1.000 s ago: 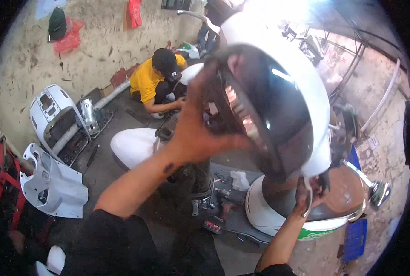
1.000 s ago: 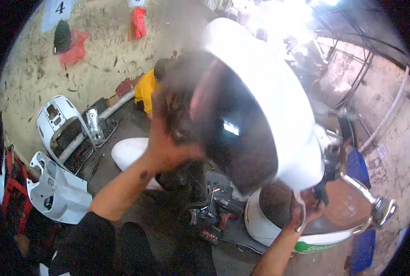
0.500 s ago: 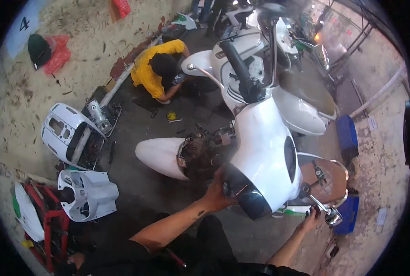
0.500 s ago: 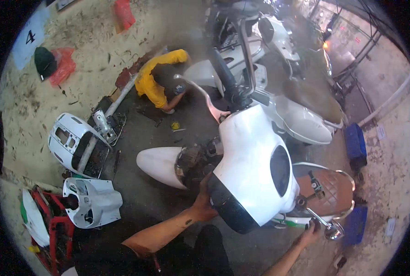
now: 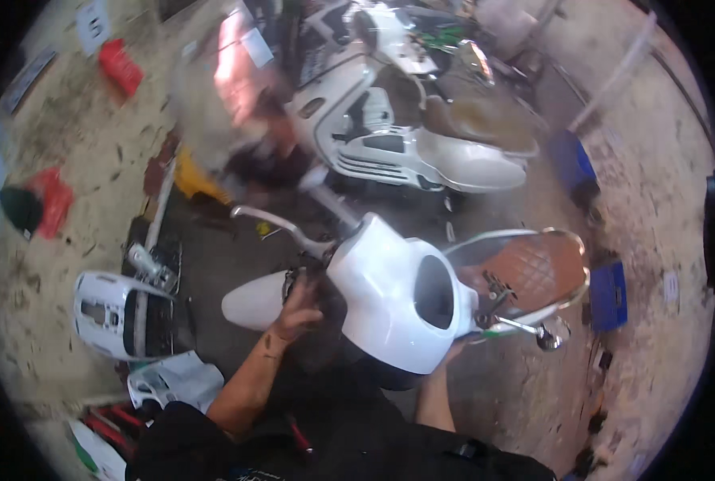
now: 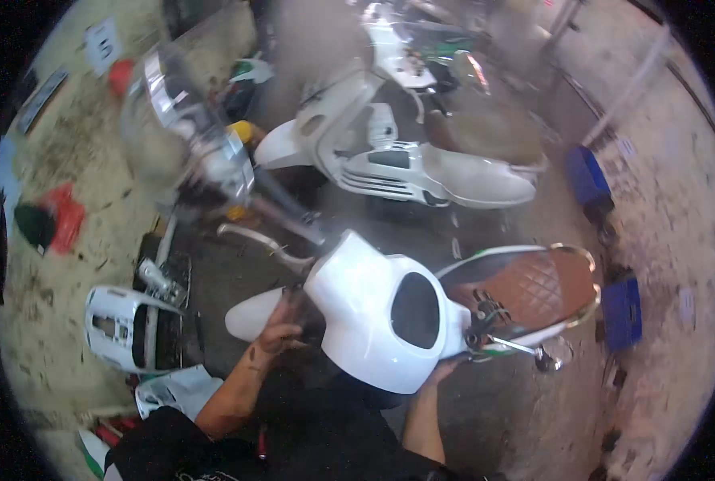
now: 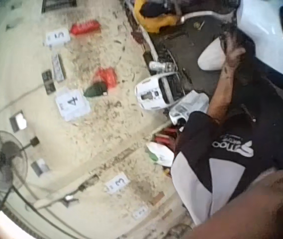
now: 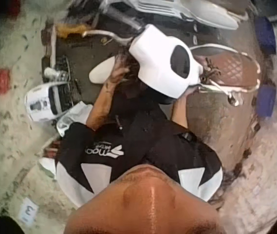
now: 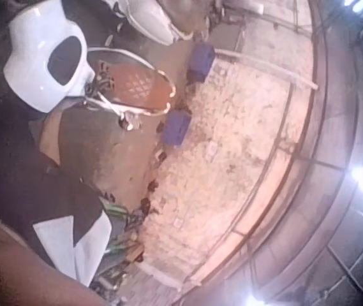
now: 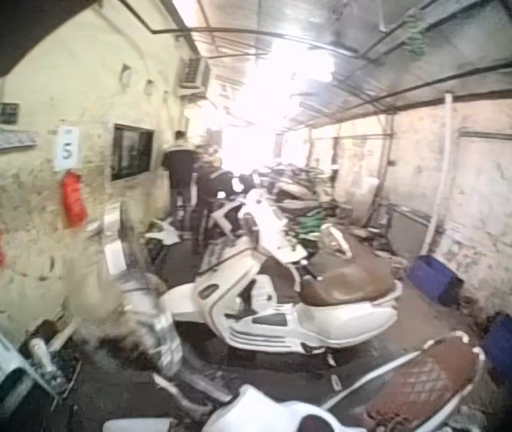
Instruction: The person disassembles a scooter by detaching the handlebar casing, loosening bolts on the steering column using an impact driver and by hand, and removing the handlebar assembly.
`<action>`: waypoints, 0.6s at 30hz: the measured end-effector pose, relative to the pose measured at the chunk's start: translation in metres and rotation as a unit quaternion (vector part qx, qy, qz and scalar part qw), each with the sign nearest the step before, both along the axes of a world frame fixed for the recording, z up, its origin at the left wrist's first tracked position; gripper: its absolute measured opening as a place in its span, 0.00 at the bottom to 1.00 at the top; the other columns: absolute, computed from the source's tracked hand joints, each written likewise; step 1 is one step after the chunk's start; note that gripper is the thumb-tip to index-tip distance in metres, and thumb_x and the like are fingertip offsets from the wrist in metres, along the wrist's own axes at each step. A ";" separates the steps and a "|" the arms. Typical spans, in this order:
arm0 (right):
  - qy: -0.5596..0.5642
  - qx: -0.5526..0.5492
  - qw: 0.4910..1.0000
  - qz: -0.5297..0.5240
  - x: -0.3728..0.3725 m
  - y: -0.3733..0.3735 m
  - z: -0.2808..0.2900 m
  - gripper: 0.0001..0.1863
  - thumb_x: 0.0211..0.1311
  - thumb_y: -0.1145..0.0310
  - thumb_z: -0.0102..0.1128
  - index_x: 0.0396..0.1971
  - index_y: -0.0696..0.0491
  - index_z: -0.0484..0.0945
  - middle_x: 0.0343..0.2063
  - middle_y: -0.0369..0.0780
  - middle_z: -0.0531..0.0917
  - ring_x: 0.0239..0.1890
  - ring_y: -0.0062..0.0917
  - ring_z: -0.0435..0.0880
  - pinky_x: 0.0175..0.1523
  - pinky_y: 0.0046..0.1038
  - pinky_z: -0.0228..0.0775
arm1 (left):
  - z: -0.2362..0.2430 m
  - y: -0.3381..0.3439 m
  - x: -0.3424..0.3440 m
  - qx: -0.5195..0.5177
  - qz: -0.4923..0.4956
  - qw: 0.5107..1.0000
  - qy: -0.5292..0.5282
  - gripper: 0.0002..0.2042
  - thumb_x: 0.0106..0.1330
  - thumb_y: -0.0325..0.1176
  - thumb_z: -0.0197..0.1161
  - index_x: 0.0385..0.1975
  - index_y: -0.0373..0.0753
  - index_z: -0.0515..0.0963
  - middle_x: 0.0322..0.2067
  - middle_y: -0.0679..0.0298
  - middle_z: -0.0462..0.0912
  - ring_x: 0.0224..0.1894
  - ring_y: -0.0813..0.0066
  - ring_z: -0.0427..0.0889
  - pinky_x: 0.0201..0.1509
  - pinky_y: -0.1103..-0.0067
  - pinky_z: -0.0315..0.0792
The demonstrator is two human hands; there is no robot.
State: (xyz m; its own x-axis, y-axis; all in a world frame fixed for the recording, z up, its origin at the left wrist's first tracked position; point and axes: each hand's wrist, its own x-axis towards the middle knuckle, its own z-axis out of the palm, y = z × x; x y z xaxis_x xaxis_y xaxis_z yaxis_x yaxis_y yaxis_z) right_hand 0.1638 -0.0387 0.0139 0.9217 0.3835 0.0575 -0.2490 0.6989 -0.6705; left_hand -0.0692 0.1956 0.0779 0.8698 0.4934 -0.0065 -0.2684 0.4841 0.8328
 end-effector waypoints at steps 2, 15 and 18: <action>0.032 0.169 0.984 0.041 -0.017 0.050 0.067 0.48 0.54 0.27 0.43 0.63 0.52 0.58 0.62 0.45 0.65 0.63 0.39 0.64 0.65 0.43 0.60 | 0.039 0.025 0.018 0.004 -0.009 0.998 -0.054 0.49 0.45 0.31 0.70 0.69 0.40 0.46 0.64 0.58 0.57 0.68 0.65 0.52 0.71 0.69 0.47; 0.100 0.234 0.964 -0.078 -0.050 0.051 0.067 0.35 0.61 0.42 0.52 0.60 0.52 0.65 0.57 0.43 0.71 0.58 0.35 0.71 0.64 0.44 0.61 | 0.031 0.059 0.105 -0.114 -0.063 0.988 -0.080 0.28 0.66 0.51 0.47 0.56 0.33 0.67 0.50 0.53 0.75 0.52 0.60 0.76 0.55 0.66 0.72; 0.106 0.241 0.959 -0.106 -0.069 0.057 0.060 0.35 0.61 0.42 0.52 0.60 0.52 0.65 0.57 0.43 0.72 0.58 0.35 0.71 0.64 0.44 0.61 | 0.035 0.071 0.115 -0.126 -0.049 0.986 -0.094 0.26 0.68 0.51 0.46 0.52 0.33 0.71 0.47 0.52 0.77 0.50 0.59 0.78 0.53 0.66 0.73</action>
